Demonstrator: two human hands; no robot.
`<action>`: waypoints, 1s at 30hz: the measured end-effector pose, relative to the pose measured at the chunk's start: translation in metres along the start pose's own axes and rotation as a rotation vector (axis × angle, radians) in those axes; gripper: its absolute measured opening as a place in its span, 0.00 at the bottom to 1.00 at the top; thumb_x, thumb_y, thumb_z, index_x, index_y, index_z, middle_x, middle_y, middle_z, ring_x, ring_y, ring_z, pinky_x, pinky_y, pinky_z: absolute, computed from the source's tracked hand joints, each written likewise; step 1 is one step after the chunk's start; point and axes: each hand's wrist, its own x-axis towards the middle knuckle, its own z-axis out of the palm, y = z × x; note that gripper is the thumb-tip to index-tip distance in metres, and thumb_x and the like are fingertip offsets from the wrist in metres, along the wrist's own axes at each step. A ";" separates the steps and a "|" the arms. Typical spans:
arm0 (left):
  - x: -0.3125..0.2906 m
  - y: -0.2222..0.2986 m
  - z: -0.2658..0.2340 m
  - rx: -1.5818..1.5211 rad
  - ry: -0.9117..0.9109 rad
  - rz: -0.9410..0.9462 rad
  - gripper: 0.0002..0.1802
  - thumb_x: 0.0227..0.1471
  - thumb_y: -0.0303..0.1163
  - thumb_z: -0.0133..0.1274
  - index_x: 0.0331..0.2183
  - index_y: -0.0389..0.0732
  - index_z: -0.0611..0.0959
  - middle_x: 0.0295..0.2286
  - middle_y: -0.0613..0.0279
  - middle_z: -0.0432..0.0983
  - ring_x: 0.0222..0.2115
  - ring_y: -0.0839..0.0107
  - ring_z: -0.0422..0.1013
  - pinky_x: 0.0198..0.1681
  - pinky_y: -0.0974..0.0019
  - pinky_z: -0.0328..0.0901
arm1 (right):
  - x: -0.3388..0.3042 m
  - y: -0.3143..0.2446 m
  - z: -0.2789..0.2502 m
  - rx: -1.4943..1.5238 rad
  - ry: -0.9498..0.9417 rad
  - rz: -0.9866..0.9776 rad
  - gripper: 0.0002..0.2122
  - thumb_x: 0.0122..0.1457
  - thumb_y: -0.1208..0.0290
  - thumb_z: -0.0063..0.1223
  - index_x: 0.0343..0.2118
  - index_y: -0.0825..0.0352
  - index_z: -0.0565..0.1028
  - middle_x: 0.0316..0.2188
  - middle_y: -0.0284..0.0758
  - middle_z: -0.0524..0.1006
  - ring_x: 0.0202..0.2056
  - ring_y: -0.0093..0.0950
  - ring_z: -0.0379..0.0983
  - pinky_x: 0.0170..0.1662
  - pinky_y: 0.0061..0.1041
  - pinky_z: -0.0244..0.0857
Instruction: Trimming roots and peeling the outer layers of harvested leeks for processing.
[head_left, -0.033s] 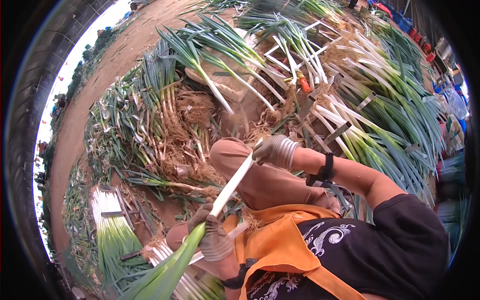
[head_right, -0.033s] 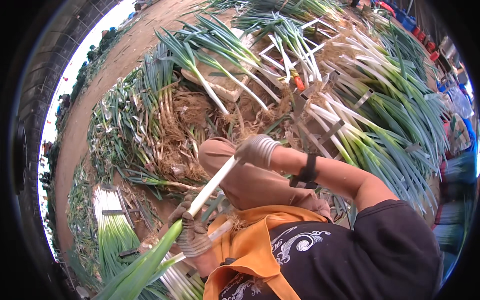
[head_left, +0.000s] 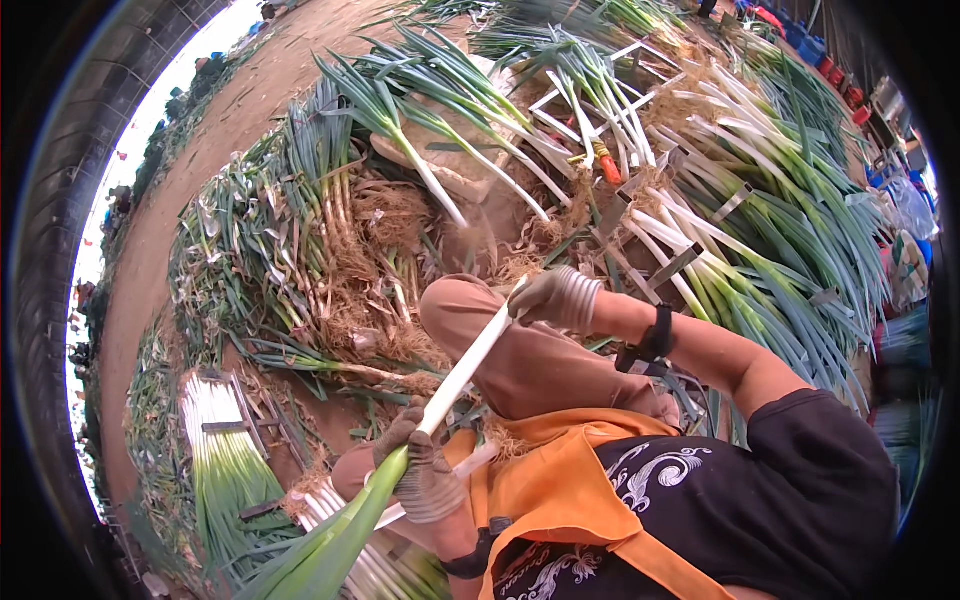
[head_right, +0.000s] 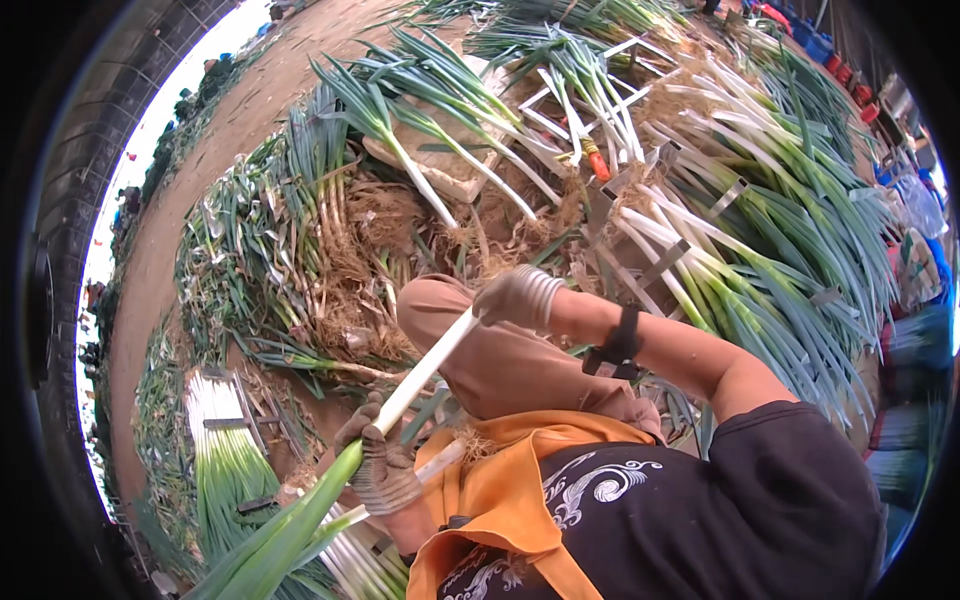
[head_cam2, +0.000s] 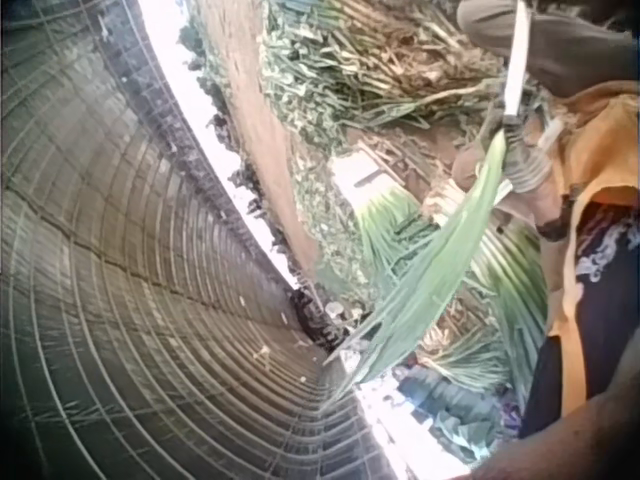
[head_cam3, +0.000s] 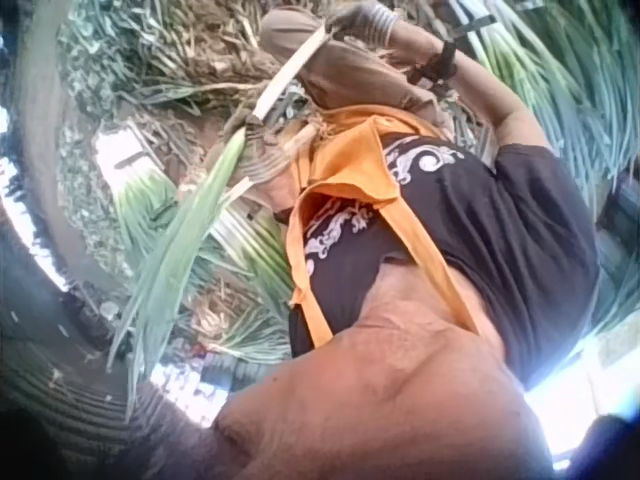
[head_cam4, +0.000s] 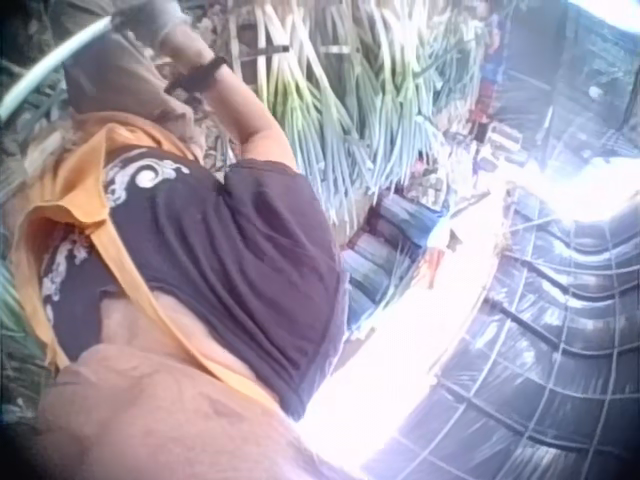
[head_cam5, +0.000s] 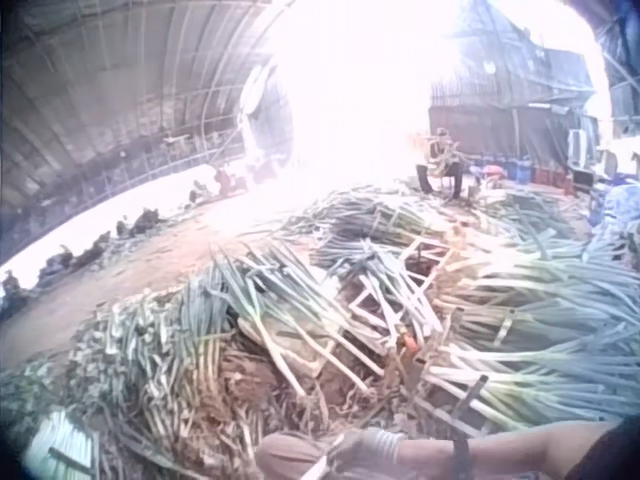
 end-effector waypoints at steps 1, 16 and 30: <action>0.001 -0.001 -0.006 -0.011 -0.032 0.002 0.11 0.46 0.27 0.57 0.35 0.40 0.75 0.36 0.56 0.72 0.45 0.60 0.67 0.45 0.57 0.70 | -0.009 0.012 0.004 0.423 0.118 0.075 0.10 0.47 0.73 0.58 0.34 0.67 0.77 0.27 0.35 0.78 0.28 0.28 0.74 0.31 0.24 0.67; -0.006 0.002 -0.009 -0.102 0.220 -0.109 0.11 0.49 0.32 0.53 0.36 0.40 0.74 0.36 0.58 0.72 0.44 0.61 0.67 0.45 0.53 0.69 | -0.063 0.086 -0.051 -0.399 -0.430 0.789 0.24 0.46 0.63 0.57 0.47 0.67 0.69 0.38 0.41 0.76 0.33 0.26 0.73 0.37 0.28 0.68; -0.007 -0.032 -0.026 -0.202 0.206 -0.312 0.15 0.51 0.40 0.51 0.37 0.41 0.72 0.38 0.61 0.71 0.46 0.63 0.64 0.52 0.51 0.61 | 0.002 0.016 0.018 1.123 -0.012 0.797 0.12 0.54 0.60 0.53 0.24 0.64 0.72 0.15 0.28 0.70 0.14 0.18 0.65 0.17 0.15 0.61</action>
